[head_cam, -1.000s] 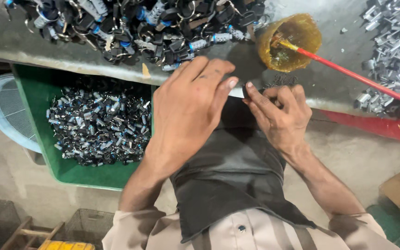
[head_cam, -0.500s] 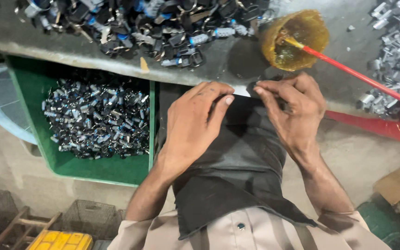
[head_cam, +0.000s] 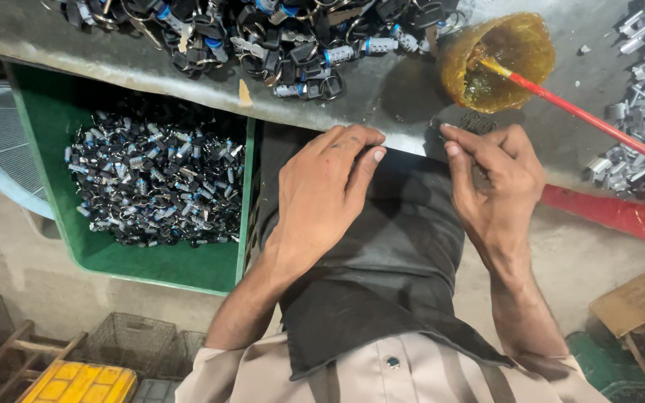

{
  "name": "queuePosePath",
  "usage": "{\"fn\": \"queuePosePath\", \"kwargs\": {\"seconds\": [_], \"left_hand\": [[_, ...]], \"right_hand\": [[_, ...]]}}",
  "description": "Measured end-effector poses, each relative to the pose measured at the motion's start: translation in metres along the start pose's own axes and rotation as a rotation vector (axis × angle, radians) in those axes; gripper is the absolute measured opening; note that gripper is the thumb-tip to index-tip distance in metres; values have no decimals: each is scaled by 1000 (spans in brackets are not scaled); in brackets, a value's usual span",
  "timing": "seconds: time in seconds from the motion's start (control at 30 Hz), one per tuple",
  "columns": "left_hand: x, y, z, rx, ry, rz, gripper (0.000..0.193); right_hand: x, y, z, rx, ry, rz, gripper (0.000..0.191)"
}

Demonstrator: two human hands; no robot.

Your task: The person sits at a workbench covered with piles of small lock cylinders and padlock parts. They pick up one cylinder at a time, hold it over a bowl of yellowish liquid, and coat it using a long red-handled brush, then set the treated cylinder back on the bench and reach for the next one.

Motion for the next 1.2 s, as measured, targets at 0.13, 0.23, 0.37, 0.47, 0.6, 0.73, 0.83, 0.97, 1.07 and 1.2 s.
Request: {"fn": "queuePosePath", "kwargs": {"seconds": [0.13, 0.23, 0.37, 0.47, 0.6, 0.73, 0.83, 0.97, 1.07, 1.2], "left_hand": [[-1, 1, 2, 9, -11, 12, 16], [-2, 3, 1, -3, -13, 18, 16], [-3, 1, -1, -14, -9, 13, 15], [-4, 2, -3, -31, -18, 24, 15], [-2, 11, -7, -37, -35, 74, 14], [1, 17, -15, -75, 46, 38, 12], [3, 24, -13, -131, 54, 51, 13], [7, 35, -7, -305, 50, 84, 13], [10, 39, -2, -402, 49, 117, 12], [10, 39, -1, -427, 63, 172, 11]], "right_hand": [[-5, -5, 3, -36, -59, 10, 28], [-7, -5, 10, -151, -133, 4, 41], [-8, 1, 16, -242, -168, 8, 46], [-10, 6, 17, -277, -189, -10, 43], [-12, 8, 13, -263, -212, -37, 38], [-13, 7, 7, -98, -176, -19, 20], [-11, 7, -1, 52, -67, 7, 18], [-9, 6, -12, 175, 59, 59, 16], [-8, 6, -15, 273, 108, 120, 15], [-6, 9, -18, 327, 165, 190, 15]]}}
Point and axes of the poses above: each hand's wrist, its own x-axis towards the middle knuckle, its own y-axis out of the palm, z = x × y, the point moved 7 cm from there along x, towards the middle knuckle, and after that the axes turned 9 degrees about y, right-handed, at the moved point
